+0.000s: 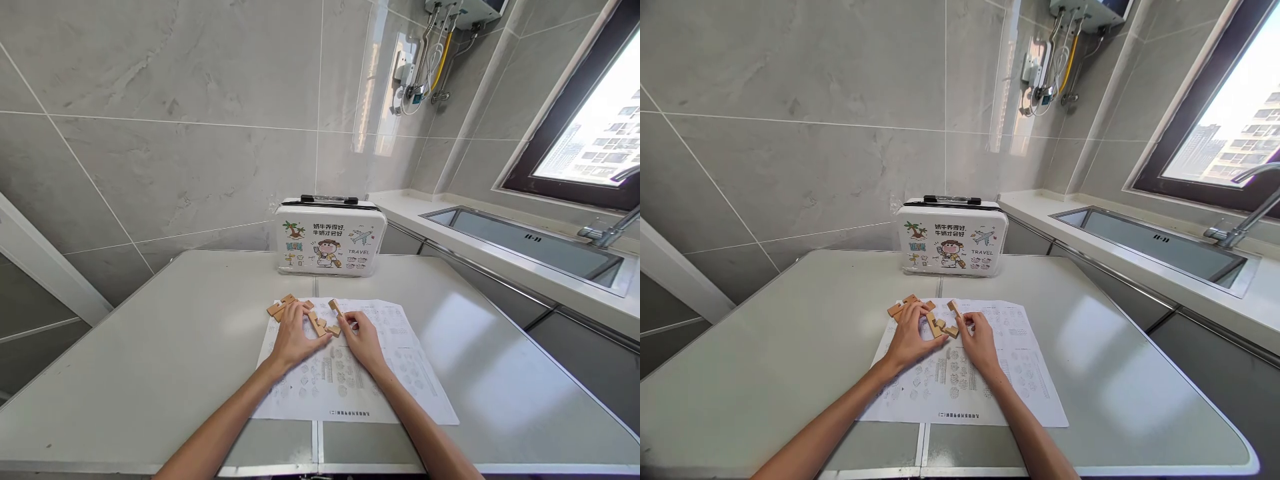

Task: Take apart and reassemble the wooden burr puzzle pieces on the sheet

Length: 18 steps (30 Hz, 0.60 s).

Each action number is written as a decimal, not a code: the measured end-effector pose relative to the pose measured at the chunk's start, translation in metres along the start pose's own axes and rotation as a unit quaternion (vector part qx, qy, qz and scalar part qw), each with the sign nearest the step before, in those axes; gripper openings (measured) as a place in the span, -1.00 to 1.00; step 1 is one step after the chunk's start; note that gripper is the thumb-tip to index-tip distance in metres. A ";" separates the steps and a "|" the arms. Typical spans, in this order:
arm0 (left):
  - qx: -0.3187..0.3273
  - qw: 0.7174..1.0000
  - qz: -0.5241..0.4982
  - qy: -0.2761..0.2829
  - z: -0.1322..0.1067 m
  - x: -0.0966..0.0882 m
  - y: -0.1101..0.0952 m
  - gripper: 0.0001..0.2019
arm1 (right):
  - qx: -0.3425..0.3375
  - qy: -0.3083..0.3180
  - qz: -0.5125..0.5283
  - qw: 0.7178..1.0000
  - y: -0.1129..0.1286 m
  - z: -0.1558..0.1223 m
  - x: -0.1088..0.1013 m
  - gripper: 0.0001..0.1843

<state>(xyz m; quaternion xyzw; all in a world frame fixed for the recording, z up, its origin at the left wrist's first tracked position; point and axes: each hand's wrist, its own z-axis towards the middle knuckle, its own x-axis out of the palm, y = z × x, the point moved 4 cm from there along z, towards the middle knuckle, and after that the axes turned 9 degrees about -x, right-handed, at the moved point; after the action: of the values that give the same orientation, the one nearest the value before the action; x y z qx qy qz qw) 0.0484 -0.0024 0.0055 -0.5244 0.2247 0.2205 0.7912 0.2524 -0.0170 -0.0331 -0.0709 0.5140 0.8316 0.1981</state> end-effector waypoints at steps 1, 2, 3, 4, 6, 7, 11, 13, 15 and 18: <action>0.008 1.000 0.026 -0.004 0.000 0.001 0.000 -0.43 | -0.009 0.001 -0.016 1.000 -0.001 -0.001 0.001 -0.68; 0.015 0.999 0.048 -0.006 -0.001 0.001 0.000 -0.43 | -0.017 0.003 -0.029 0.999 -0.002 -0.002 0.001 -0.70; 0.021 0.998 0.067 -0.006 -0.001 0.002 0.000 -0.43 | -0.024 0.004 -0.041 0.999 -0.002 -0.002 0.002 -0.71; 0.027 0.996 0.084 -0.005 -0.002 0.002 0.000 -0.43 | -0.028 0.006 -0.052 0.998 -0.001 -0.003 0.002 -0.71; 0.036 0.993 0.110 -0.009 -0.003 0.003 0.000 -0.43 | -0.031 0.013 -0.069 0.997 0.001 -0.004 0.003 -0.71; 0.040 0.992 0.120 -0.011 -0.004 0.004 0.000 -0.44 | -0.031 0.018 -0.075 0.997 0.002 -0.005 0.003 -0.72; 0.064 0.988 0.144 -0.011 -0.005 0.007 0.002 -0.45 | -0.038 0.035 -0.092 0.994 0.006 -0.007 0.004 -0.74; 0.073 0.987 0.145 -0.005 -0.006 0.008 0.003 -0.44 | -0.044 0.042 -0.097 0.993 0.007 -0.008 0.005 -0.76; 0.083 0.987 0.138 0.006 -0.006 0.010 0.004 -0.41 | -0.050 0.051 -0.101 0.992 0.008 -0.009 0.006 -0.75; 0.099 0.987 0.122 0.034 -0.007 0.011 0.002 -0.30 | -0.059 0.064 -0.099 0.991 0.009 -0.010 0.009 -0.72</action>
<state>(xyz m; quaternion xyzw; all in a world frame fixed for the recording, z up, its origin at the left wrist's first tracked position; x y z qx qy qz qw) 0.0551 -0.0063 -0.0050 -0.4195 0.3343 0.2738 0.7983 0.2398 -0.0275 -0.0331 -0.1859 0.4662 0.8305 0.2418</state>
